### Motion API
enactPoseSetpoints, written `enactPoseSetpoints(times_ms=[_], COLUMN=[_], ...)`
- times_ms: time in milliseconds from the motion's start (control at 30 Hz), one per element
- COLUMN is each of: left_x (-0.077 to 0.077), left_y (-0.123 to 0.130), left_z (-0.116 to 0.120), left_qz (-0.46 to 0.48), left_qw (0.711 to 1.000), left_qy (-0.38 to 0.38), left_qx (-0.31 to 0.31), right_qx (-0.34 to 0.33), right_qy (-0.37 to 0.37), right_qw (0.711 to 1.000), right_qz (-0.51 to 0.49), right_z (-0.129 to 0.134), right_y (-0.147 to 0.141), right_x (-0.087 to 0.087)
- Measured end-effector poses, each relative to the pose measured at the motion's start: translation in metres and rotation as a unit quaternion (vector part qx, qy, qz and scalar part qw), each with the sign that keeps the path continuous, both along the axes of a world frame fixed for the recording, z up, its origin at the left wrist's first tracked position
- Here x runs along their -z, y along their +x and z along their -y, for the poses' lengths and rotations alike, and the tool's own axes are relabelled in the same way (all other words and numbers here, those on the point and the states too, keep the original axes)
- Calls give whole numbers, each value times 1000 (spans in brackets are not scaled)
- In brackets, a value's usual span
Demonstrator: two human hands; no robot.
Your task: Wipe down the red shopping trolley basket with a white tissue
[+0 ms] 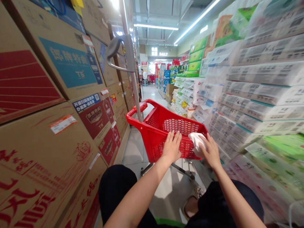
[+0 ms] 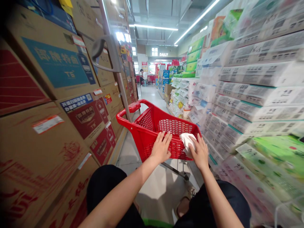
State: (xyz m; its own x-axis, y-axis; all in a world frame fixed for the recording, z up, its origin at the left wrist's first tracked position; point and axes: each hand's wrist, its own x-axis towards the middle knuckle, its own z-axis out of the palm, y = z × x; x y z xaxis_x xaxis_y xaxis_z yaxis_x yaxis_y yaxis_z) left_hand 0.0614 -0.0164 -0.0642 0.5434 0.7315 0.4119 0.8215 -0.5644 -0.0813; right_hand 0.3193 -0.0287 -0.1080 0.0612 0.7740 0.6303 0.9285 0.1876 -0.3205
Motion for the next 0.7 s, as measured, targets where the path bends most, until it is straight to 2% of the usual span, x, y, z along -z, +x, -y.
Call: enactPoseSetpoints(times_ms=[100, 267, 333, 433, 600, 700], left_x=[0, 0, -1, -3, -2, -1], left_y=[4, 4, 0, -7, -8, 0], left_z=[1, 3, 3, 3, 3, 5], left_qz=[4, 10, 16, 11, 12, 14], left_qw=[1000, 1000, 999, 999, 999, 1000], left_qy=[1, 24, 36, 35, 23, 16], left_qx=[-4, -3, 2, 12, 20, 11], right_qx=[14, -79, -94, -91, -29, -28], right_qy=[3, 32, 41, 47, 73, 66], right_qw=[999, 990, 988, 989, 994, 995], right_qz=[31, 109, 115, 109, 73, 66], right_z=[-5, -17, -20, -19, -12, -8], right_y=[-23, -89, -102, -88, -31, -27], right_x=[2, -8, -12, -14, -14, -13])
